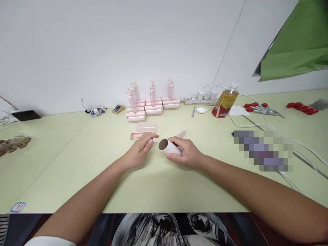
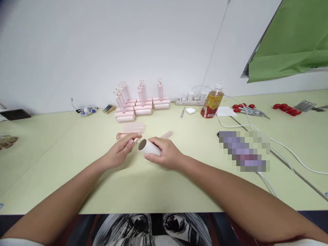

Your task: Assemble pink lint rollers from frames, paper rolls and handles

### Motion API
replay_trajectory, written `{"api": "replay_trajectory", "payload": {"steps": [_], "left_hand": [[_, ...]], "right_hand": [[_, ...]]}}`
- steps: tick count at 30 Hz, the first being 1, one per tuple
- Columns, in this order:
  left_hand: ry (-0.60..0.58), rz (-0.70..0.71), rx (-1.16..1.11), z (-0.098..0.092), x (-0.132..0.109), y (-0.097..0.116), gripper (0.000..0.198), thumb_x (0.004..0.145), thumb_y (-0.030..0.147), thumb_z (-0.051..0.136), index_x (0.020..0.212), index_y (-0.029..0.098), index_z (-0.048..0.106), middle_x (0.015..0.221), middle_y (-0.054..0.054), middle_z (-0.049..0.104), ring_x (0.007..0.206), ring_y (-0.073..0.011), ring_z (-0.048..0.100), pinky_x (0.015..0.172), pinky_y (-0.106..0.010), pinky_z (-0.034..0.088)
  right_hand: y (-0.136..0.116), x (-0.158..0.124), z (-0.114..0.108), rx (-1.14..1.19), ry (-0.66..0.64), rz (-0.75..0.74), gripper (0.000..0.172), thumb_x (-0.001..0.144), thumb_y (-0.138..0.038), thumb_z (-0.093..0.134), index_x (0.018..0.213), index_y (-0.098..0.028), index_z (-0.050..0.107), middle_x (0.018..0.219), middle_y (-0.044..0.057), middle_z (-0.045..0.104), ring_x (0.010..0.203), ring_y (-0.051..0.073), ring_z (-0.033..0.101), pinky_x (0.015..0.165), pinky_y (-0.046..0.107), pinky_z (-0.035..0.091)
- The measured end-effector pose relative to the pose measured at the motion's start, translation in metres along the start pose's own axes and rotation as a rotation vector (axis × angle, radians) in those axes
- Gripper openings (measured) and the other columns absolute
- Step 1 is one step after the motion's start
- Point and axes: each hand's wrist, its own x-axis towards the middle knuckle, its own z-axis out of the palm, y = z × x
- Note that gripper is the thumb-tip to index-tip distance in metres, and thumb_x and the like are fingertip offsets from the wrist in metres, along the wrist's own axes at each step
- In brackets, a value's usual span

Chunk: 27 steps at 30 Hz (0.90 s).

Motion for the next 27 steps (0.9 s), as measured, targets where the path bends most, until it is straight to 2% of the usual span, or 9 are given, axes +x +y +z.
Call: {"api": "replay_trajectory", "payload": {"steps": [3, 7, 11, 16, 20, 27], "left_hand": [[0.049, -0.016, -0.161, 0.003, 0.001, -0.001, 0.04, 0.096, 0.05, 0.04, 0.115, 0.019, 0.055, 0.076, -0.001, 0.059, 0.071, -0.0141, 0.056, 0.068, -0.027, 0.045], [0.156, -0.043, -0.33, 0.005, 0.003, -0.002, 0.032, 0.089, 0.05, 0.055, 0.089, 0.018, 0.054, 0.061, 0.005, 0.049, 0.052, -0.0088, 0.044, 0.052, -0.023, 0.037], [0.205, -0.008, -0.389, 0.006, 0.002, 0.0, 0.027, 0.087, 0.043, 0.06, 0.078, 0.018, 0.053, 0.066, 0.001, 0.058, 0.055, -0.0092, 0.049, 0.053, -0.023, 0.039], [0.171, 0.092, -0.3, 0.008, -0.003, 0.005, 0.023, 0.087, 0.035, 0.06, 0.074, 0.017, 0.054, 0.096, -0.008, 0.07, 0.077, -0.0144, 0.061, 0.063, -0.026, 0.047], [0.113, 0.105, -0.201, 0.009, -0.006, 0.008, 0.018, 0.089, 0.035, 0.058, 0.083, 0.018, 0.057, 0.104, -0.008, 0.071, 0.076, -0.0134, 0.061, 0.061, -0.025, 0.048], [0.086, 0.139, -0.091, 0.008, -0.007, 0.006, 0.025, 0.09, 0.038, 0.056, 0.107, 0.021, 0.061, 0.093, -0.004, 0.07, 0.077, -0.0131, 0.064, 0.063, -0.023, 0.053]], "right_hand": [[0.001, 0.0, 0.001, 0.0, -0.016, 0.017, 0.039, 0.082, -0.046, 0.063, 0.108, -0.017, 0.061, 0.092, 0.006, 0.068, 0.078, 0.019, 0.061, 0.068, 0.028, 0.045], [0.002, 0.0, 0.001, -0.012, -0.04, 0.032, 0.039, 0.082, -0.047, 0.063, 0.107, -0.018, 0.061, 0.091, 0.006, 0.068, 0.077, 0.019, 0.061, 0.068, 0.029, 0.045], [0.002, 0.0, 0.002, -0.026, -0.057, 0.08, 0.039, 0.081, -0.046, 0.063, 0.109, -0.018, 0.062, 0.093, 0.006, 0.068, 0.078, 0.019, 0.061, 0.067, 0.029, 0.045], [0.0, 0.001, 0.002, -0.025, -0.075, 0.081, 0.039, 0.082, -0.045, 0.063, 0.109, -0.018, 0.062, 0.097, 0.006, 0.069, 0.08, 0.019, 0.062, 0.069, 0.029, 0.045], [-0.001, 0.001, 0.002, -0.05, -0.085, 0.089, 0.038, 0.082, -0.045, 0.063, 0.109, -0.018, 0.062, 0.097, 0.006, 0.07, 0.079, 0.02, 0.062, 0.069, 0.03, 0.044], [-0.003, 0.0, 0.003, -0.072, -0.098, 0.105, 0.036, 0.082, -0.044, 0.064, 0.107, -0.018, 0.063, 0.094, 0.006, 0.07, 0.078, 0.02, 0.061, 0.068, 0.03, 0.044]]}}
